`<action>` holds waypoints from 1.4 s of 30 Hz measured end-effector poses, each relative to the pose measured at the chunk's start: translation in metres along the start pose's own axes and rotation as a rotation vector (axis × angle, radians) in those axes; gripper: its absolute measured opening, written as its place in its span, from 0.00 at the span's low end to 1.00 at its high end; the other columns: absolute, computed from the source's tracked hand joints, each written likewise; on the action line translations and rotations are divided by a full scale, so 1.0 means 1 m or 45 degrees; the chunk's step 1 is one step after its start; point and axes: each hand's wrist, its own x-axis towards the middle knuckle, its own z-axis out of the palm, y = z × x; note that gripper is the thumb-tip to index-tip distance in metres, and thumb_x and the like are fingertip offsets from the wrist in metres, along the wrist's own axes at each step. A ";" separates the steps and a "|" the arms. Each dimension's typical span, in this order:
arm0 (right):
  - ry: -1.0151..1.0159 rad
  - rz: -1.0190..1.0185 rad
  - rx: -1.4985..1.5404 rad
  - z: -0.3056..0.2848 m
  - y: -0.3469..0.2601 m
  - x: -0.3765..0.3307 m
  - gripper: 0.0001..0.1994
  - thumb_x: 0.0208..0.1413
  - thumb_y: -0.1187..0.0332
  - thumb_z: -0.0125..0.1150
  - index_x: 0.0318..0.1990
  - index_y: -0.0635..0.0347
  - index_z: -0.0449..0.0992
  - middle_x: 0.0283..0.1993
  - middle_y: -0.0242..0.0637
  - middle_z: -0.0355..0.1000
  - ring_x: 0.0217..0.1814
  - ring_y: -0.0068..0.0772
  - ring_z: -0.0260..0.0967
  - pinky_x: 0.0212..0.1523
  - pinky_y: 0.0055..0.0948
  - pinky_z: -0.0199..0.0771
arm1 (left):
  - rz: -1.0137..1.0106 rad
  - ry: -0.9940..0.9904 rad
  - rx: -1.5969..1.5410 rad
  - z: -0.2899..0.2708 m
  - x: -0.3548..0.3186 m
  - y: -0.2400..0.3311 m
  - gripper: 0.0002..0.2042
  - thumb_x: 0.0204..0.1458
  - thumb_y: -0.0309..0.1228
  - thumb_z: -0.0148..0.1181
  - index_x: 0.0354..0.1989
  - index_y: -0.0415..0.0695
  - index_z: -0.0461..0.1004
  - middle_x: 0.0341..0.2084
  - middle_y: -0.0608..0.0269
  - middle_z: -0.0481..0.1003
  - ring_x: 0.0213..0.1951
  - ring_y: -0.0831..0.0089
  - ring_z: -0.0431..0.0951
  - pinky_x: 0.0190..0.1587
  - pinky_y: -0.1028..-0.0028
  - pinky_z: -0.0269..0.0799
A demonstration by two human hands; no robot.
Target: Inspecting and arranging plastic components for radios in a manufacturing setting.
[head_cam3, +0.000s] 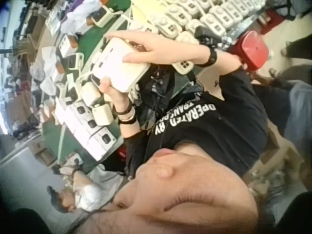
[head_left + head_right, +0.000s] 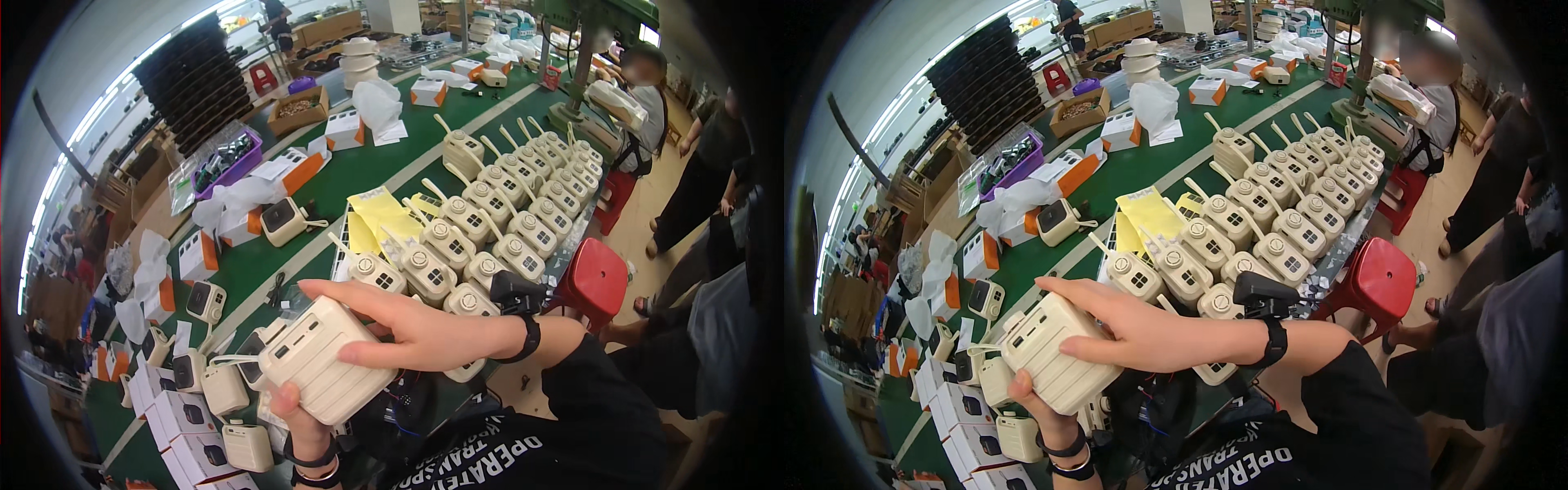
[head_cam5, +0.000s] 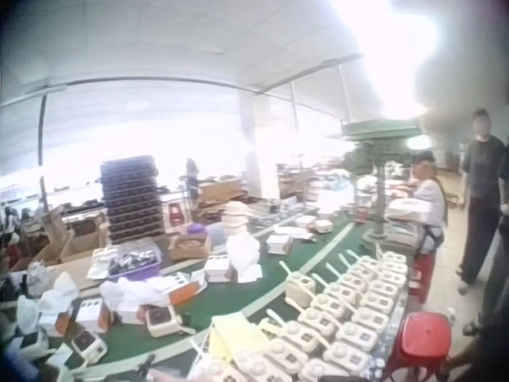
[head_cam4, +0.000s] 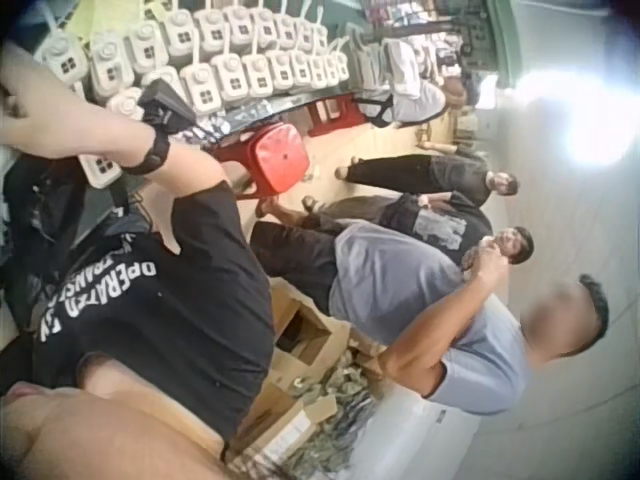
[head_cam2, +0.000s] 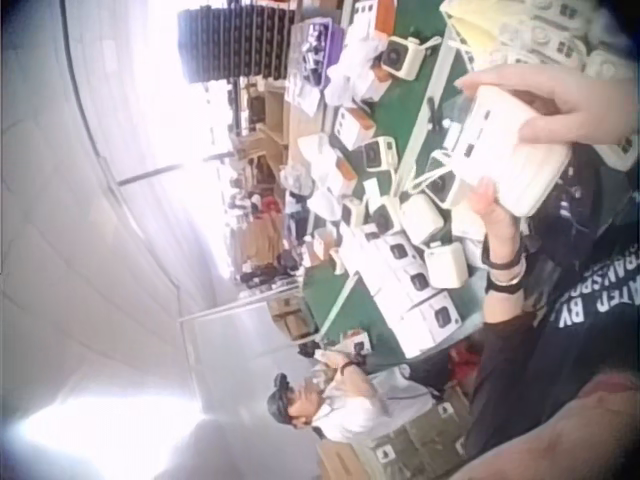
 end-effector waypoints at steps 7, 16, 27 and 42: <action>-0.268 -0.024 -0.102 -0.018 0.000 -0.008 0.42 0.48 0.63 0.58 0.63 0.66 0.36 0.59 0.53 0.46 0.62 0.43 0.46 0.59 0.33 0.51 | -0.043 -0.035 -0.019 -0.001 -0.002 -0.002 0.39 0.40 0.53 0.46 0.57 0.38 0.53 0.51 0.48 0.62 0.51 0.58 0.66 0.51 0.64 0.64; -0.131 0.312 0.158 -0.046 -0.007 0.005 0.35 0.45 0.67 0.64 0.60 0.62 0.54 0.55 0.42 0.59 0.55 0.29 0.59 0.54 0.28 0.62 | -0.045 -0.202 0.243 0.000 0.023 0.009 0.39 0.37 0.49 0.56 0.54 0.33 0.55 0.46 0.51 0.66 0.47 0.63 0.69 0.49 0.68 0.65; 0.998 0.518 -1.111 -0.227 0.045 0.047 0.30 0.32 0.61 0.69 0.41 0.76 0.66 0.36 0.52 0.70 0.38 0.43 0.71 0.35 0.33 0.73 | 0.072 0.144 1.811 -0.061 0.268 -0.020 0.39 0.38 0.47 0.63 0.56 0.38 0.55 0.41 0.43 0.69 0.45 0.56 0.71 0.46 0.68 0.66; 0.523 0.604 -1.462 -0.261 0.074 0.009 0.33 0.36 0.62 0.67 0.48 0.75 0.60 0.43 0.60 0.63 0.46 0.54 0.64 0.44 0.36 0.67 | 0.098 0.140 2.178 -0.061 0.325 -0.108 0.46 0.21 0.34 0.70 0.56 0.38 0.54 0.56 0.49 0.53 0.52 0.53 0.61 0.51 0.60 0.63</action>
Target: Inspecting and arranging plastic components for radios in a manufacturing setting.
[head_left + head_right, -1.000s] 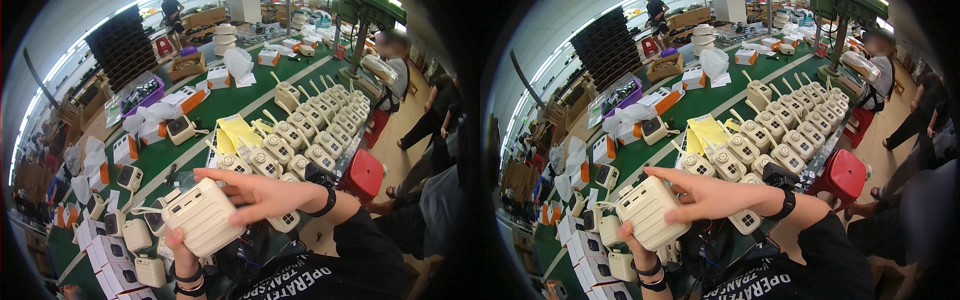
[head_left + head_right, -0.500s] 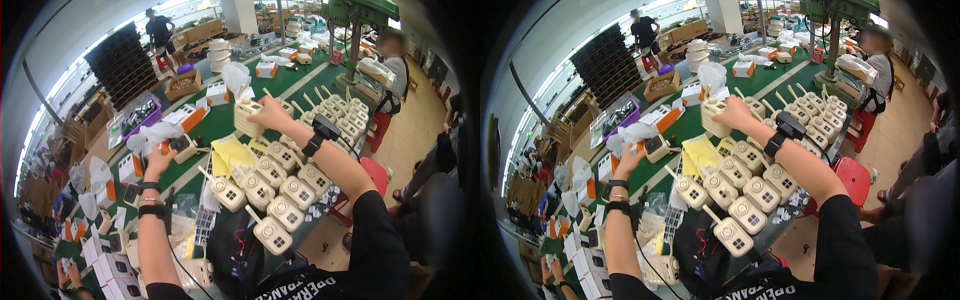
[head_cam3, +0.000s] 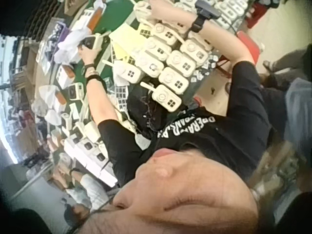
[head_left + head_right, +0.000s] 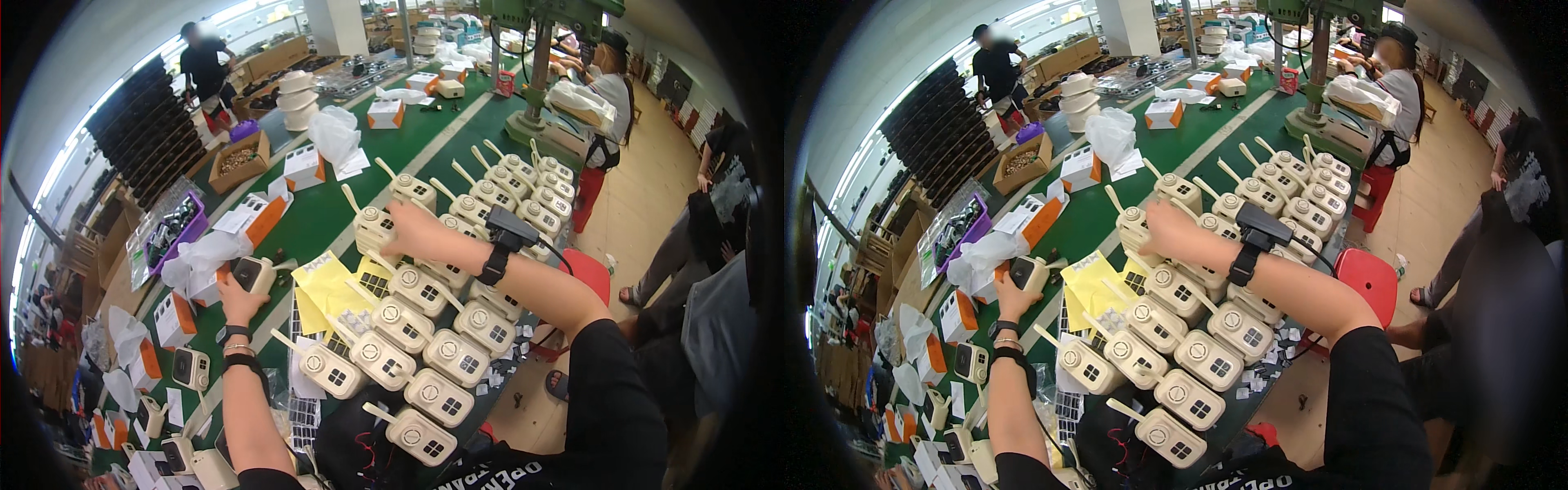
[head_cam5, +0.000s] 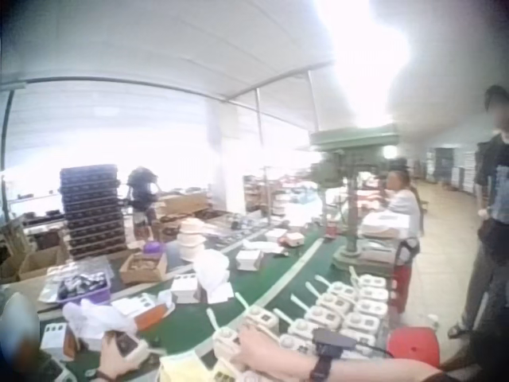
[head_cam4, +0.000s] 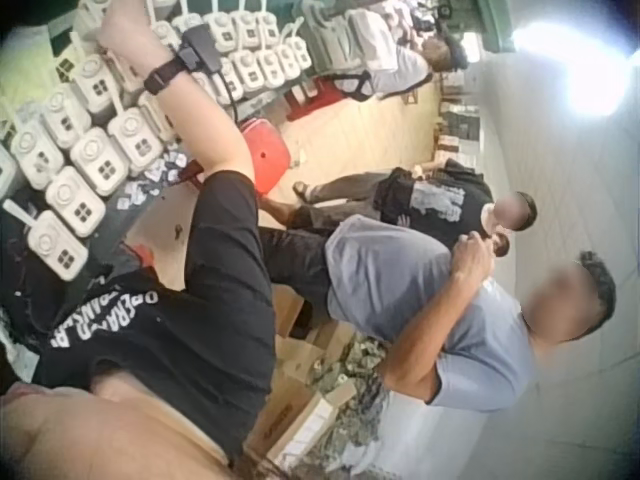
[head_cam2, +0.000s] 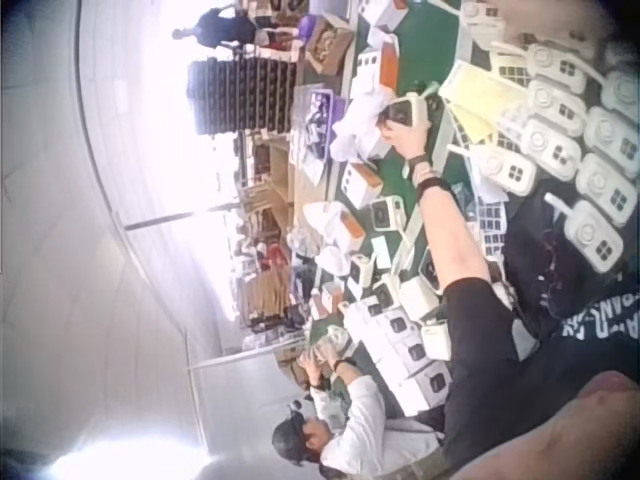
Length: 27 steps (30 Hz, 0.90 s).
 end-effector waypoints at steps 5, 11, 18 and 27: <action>0.332 -0.005 0.365 -0.037 -0.015 -0.021 0.27 0.48 0.62 0.60 0.52 0.66 0.60 0.49 0.45 0.62 0.42 0.32 0.66 0.41 0.27 0.69 | -0.339 -0.224 -0.605 -0.038 -0.012 0.021 0.33 0.29 0.48 0.68 0.41 0.35 0.69 0.28 0.59 0.72 0.31 0.65 0.74 0.32 0.69 0.74; 0.100 -0.321 0.981 -0.053 -0.066 -0.066 0.27 0.50 0.62 0.58 0.56 0.63 0.58 0.57 0.42 0.57 0.52 0.32 0.62 0.46 0.31 0.67 | -0.024 -0.943 -2.142 -0.112 -0.080 0.087 0.35 0.49 0.55 0.46 0.55 0.36 0.56 0.43 0.47 0.68 0.33 0.62 0.75 0.38 0.65 0.76; 0.118 -0.491 1.129 -0.060 -0.116 -0.128 0.35 0.47 0.63 0.62 0.60 0.59 0.50 0.60 0.40 0.52 0.62 0.34 0.51 0.59 0.38 0.52 | 0.104 -1.105 -2.469 -0.166 -0.181 0.143 0.43 0.43 0.65 0.41 0.62 0.45 0.45 0.51 0.37 0.58 0.43 0.45 0.71 0.39 0.51 0.73; 0.000 -0.684 1.374 -0.077 -0.136 -0.183 0.44 0.42 0.70 0.67 0.62 0.63 0.42 0.62 0.41 0.48 0.60 0.32 0.53 0.59 0.33 0.54 | 0.329 -0.849 -2.466 -0.144 -0.215 0.116 0.57 0.22 0.64 0.63 0.61 0.46 0.46 0.53 0.38 0.55 0.50 0.42 0.62 0.48 0.49 0.67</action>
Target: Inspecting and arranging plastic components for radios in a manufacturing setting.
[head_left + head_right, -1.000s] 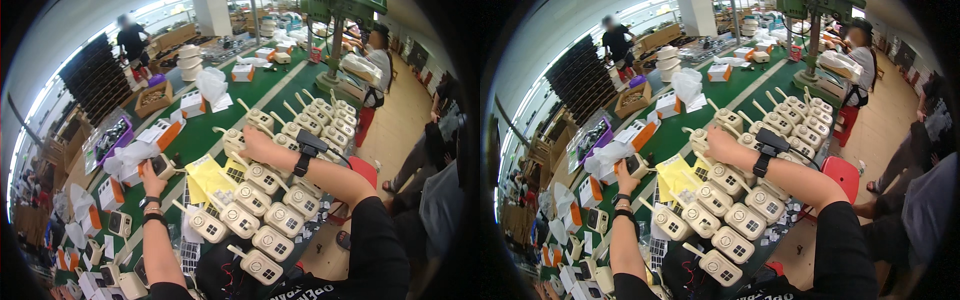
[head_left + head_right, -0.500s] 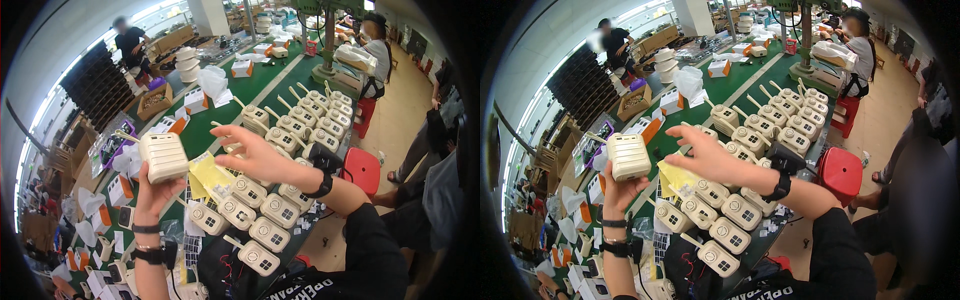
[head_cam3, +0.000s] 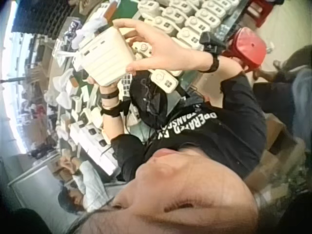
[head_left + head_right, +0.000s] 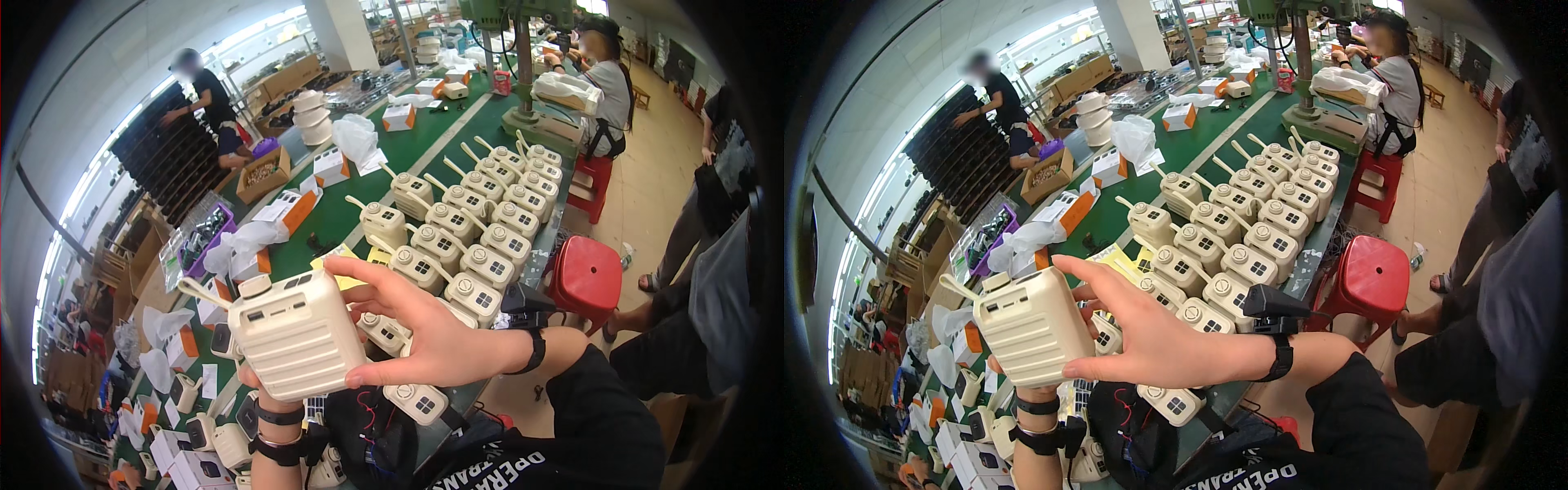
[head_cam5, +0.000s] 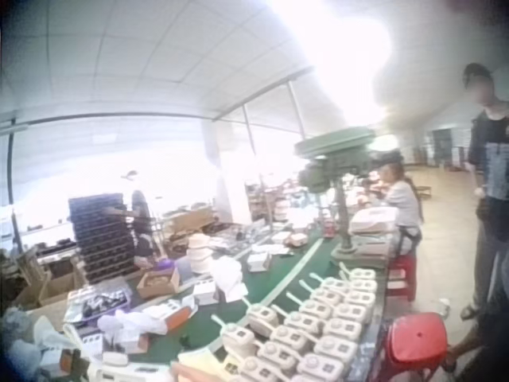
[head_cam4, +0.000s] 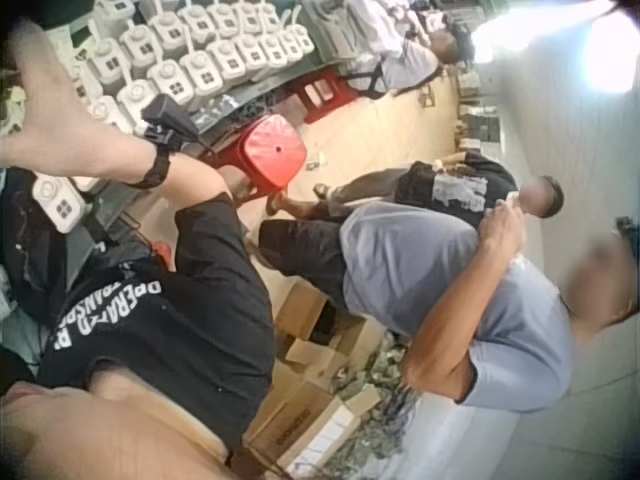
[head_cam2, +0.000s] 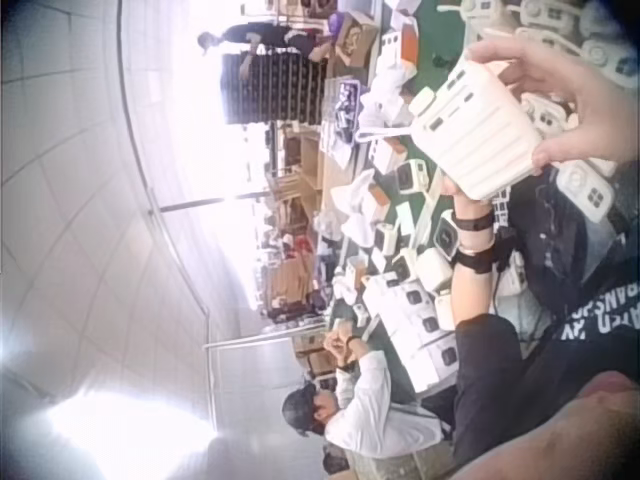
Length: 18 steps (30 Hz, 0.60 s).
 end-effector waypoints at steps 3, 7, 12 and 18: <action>-0.027 0.059 0.101 0.001 -0.006 -0.001 0.43 0.43 0.70 0.66 0.63 0.63 0.41 0.61 0.41 0.48 0.60 0.32 0.54 0.59 0.33 0.54 | 0.051 0.016 0.094 -0.006 -0.010 0.000 0.54 0.25 0.63 0.61 0.61 0.44 0.47 0.54 0.40 0.56 0.51 0.45 0.62 0.50 0.50 0.64; -0.060 0.148 0.296 0.002 -0.006 0.002 0.41 0.43 0.71 0.65 0.62 0.63 0.44 0.59 0.42 0.53 0.59 0.32 0.55 0.58 0.33 0.55 | 0.047 -0.022 0.193 0.000 -0.024 0.004 0.49 0.33 0.61 0.57 0.60 0.41 0.48 0.55 0.45 0.56 0.54 0.49 0.61 0.54 0.54 0.59; 0.064 0.214 0.441 -0.003 -0.002 0.003 0.40 0.41 0.71 0.67 0.60 0.64 0.48 0.55 0.40 0.58 0.57 0.29 0.56 0.55 0.30 0.59 | -0.075 -0.222 0.567 -0.020 -0.009 0.038 0.43 0.43 0.59 0.51 0.59 0.36 0.50 0.57 0.50 0.57 0.56 0.55 0.60 0.59 0.60 0.53; 0.191 0.257 0.407 -0.016 0.000 -0.001 0.39 0.39 0.71 0.67 0.59 0.63 0.49 0.52 0.38 0.59 0.56 0.27 0.57 0.52 0.28 0.62 | -0.333 0.929 1.481 -0.180 0.056 0.082 0.38 0.46 0.49 0.55 0.61 0.40 0.49 0.51 0.41 0.62 0.51 0.58 0.66 0.51 0.65 0.63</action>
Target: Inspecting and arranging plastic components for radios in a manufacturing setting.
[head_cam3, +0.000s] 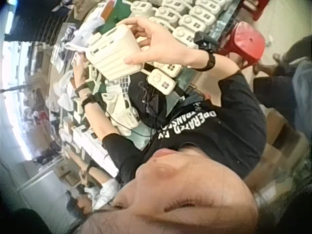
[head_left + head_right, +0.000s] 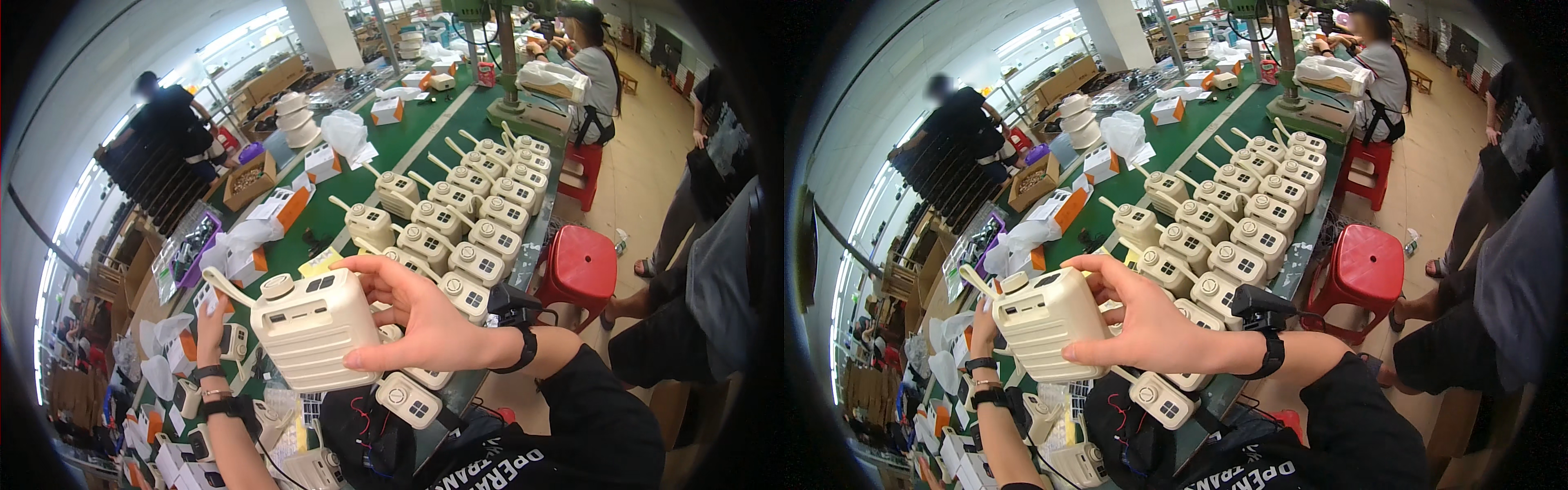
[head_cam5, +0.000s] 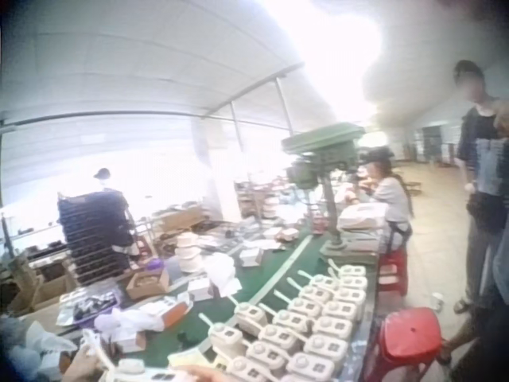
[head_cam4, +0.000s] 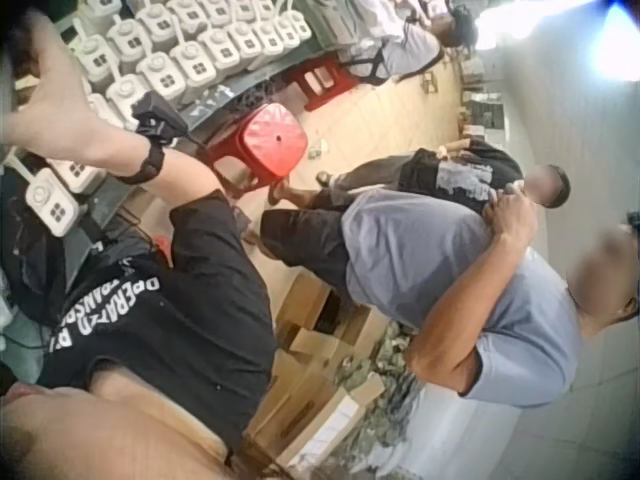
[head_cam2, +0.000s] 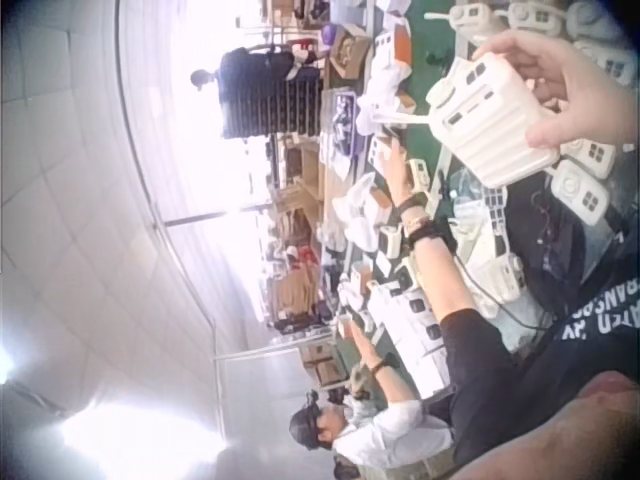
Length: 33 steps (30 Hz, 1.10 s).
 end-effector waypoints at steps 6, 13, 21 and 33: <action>0.038 0.003 -0.035 -0.016 0.003 -0.003 0.39 0.39 0.72 0.68 0.58 0.63 0.50 0.51 0.38 0.59 0.55 0.28 0.58 0.52 0.29 0.63 | -0.371 -0.016 1.008 -0.029 0.031 -0.095 0.61 0.19 0.56 0.69 0.62 0.42 0.38 0.57 0.34 0.49 0.58 0.45 0.51 0.59 0.56 0.49; 0.329 0.009 0.023 -0.035 0.010 -0.006 0.35 0.41 0.75 0.65 0.57 0.65 0.51 0.51 0.41 0.60 0.55 0.31 0.59 0.51 0.30 0.66 | -0.491 0.071 1.095 -0.016 0.025 -0.087 0.60 0.14 0.62 0.66 0.56 0.31 0.52 0.52 0.34 0.58 0.55 0.51 0.60 0.54 0.63 0.60; 0.553 -0.108 0.158 -0.059 0.036 -0.033 0.30 0.43 0.76 0.63 0.54 0.62 0.57 0.46 0.37 0.65 0.47 0.27 0.64 0.50 0.28 0.65 | -0.346 -0.022 0.980 -0.013 0.033 -0.077 0.59 0.20 0.59 0.65 0.56 0.25 0.48 0.54 0.37 0.55 0.56 0.48 0.58 0.54 0.65 0.60; 0.927 -0.160 0.222 -0.073 0.010 -0.098 0.34 0.44 0.68 0.64 0.57 0.67 0.52 0.47 0.40 0.64 0.50 0.28 0.60 0.52 0.26 0.59 | 0.034 -0.047 1.013 0.111 0.014 0.024 0.48 0.31 0.54 0.60 0.56 0.29 0.51 0.53 0.38 0.57 0.54 0.49 0.60 0.54 0.65 0.59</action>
